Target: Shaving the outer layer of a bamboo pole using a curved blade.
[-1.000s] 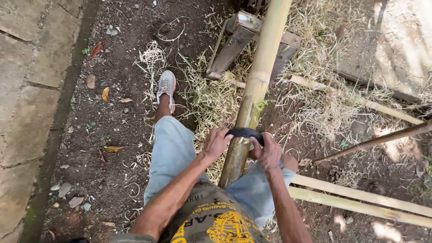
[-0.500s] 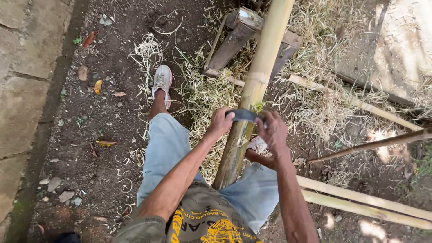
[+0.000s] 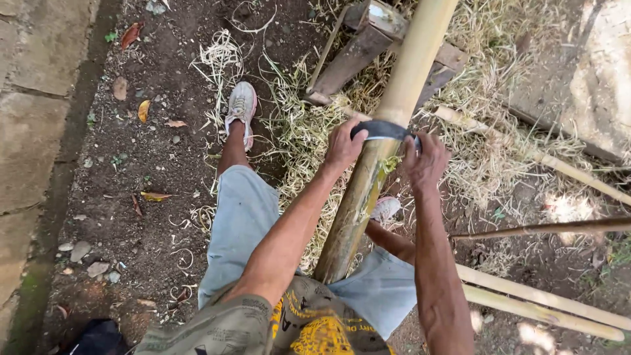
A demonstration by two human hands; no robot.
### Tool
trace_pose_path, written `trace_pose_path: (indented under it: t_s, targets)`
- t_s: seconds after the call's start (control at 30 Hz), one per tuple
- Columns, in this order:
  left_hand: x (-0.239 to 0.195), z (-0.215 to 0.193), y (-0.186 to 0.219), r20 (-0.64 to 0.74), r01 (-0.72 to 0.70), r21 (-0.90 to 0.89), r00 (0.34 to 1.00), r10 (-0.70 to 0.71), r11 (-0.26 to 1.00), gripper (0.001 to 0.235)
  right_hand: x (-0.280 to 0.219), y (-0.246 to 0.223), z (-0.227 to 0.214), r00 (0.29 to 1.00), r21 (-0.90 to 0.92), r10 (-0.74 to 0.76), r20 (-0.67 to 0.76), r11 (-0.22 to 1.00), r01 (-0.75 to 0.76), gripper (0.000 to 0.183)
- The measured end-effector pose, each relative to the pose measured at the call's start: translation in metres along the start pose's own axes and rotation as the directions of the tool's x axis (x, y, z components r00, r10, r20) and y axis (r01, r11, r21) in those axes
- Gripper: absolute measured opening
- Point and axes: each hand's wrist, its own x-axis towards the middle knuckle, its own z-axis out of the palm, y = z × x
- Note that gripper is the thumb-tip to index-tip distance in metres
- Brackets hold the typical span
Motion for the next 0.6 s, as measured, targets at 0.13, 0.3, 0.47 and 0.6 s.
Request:
trace_pose_path:
  t_s: [0.13,0.3,0.47,0.6]
  targets:
    - [-0.067,-0.012,-0.01,0.11,0.134,-0.068,0.986,-0.126,0.989,0.015,-0.073,-0.008,0.006,0.989,-0.054,-0.022,-0.143,0.998,0.014,0.04]
    - [-0.173,-0.042,-0.004,0.092,0.084,0.11,0.991,-0.094,0.99,0.018,-0.172,-0.059,-0.028,0.99,0.024,0.041,-0.137,0.999,-0.038,0.034]
    - [-0.194,-0.059,0.014,0.119,0.067,0.141,0.989,-0.084,0.988,0.015,-0.177,-0.086,-0.067,0.997,0.133,0.059,-0.051,0.99,-0.052,0.033]
    - [-0.188,-0.055,-0.003,0.124,0.034,0.176,0.991,-0.056,0.984,0.011,-0.161,-0.079,-0.063,0.998,0.24,0.054,-0.011,0.97,-0.05,0.035]
